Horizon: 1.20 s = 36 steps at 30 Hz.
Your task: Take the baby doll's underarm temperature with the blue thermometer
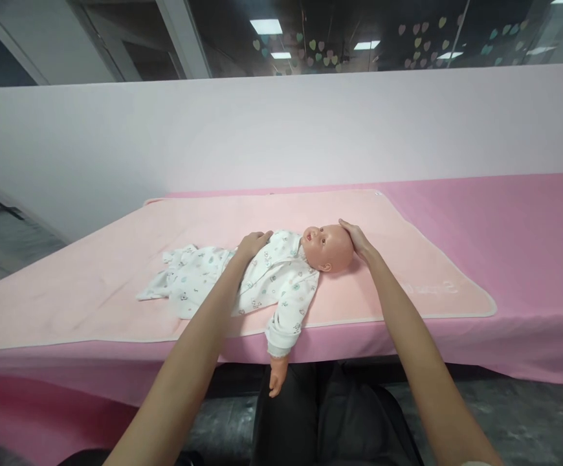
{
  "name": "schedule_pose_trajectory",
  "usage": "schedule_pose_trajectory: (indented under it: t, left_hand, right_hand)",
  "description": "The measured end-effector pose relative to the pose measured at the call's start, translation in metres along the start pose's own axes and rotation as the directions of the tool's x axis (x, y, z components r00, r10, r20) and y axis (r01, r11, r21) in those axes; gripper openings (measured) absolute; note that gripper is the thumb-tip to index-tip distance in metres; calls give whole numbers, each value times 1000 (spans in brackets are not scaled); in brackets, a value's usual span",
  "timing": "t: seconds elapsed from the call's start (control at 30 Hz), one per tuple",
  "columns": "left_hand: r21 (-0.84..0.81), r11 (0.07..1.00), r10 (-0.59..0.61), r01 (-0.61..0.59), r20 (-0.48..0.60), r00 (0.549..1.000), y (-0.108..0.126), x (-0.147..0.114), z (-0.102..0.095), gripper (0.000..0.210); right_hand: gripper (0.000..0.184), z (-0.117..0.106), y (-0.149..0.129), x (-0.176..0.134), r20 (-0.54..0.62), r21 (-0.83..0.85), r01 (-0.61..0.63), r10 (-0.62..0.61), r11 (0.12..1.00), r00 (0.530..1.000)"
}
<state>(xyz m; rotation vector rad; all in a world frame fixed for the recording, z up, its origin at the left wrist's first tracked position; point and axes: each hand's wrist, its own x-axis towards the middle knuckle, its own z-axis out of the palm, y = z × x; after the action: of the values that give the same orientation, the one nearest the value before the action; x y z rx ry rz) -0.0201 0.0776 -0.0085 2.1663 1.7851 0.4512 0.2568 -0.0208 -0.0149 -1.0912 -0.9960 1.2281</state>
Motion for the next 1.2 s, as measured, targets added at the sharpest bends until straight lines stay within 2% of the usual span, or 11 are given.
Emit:
schedule_pose_trajectory:
  t: [0.07,0.2,0.37,0.5,0.63,0.77,0.93,1.07,1.13,1.2]
  left_hand:
    - [-1,1000,3,-3,17,1000,0,0,-1,54]
    - [8,1000,-2,1,42,999,2,0,-1,54]
    - [6,1000,-7,7,46,999,3,0,-1,52]
    - [-15,1000,-6,7,41,999,3,-3,-2,52]
    - [-45,999,20,-20,7,1000,2,-7,-3,50]
    - [-87,996,18,-22,-49,999,4,-14,-3,45]
    - [-158,987,13,-37,-146,989,6,-24,-2,37]
    - [-313,937,67,-157,-280,958,12,-33,-4,29]
    - [-430,861,120,-273,-349,929,18,-40,-5,26]
    - [-534,760,198,-369,-350,915,26,-49,-6,27]
  right_hand:
    - [37,0,-1,-1,-19,13,15,-14,1000,1000]
    - [39,1,-3,-5,10,13,-99,99,995,995]
    - [37,1,-2,-6,-17,7,-17,17,1000,1000]
    - [40,1,0,-4,-5,27,-120,120,992,993]
    - [39,3,-1,-4,1,61,-43,43,997,999]
    - [39,4,-1,-5,-26,20,-109,109,994,994]
    - [36,1,1,-3,-24,2,10,-10,1000,1000]
    - [35,0,2,-3,-34,-8,-8,8,1000,999]
    - [36,2,2,-3,-48,-21,37,-38,999,998]
    - [38,5,0,-4,-44,-61,94,-97,994,994]
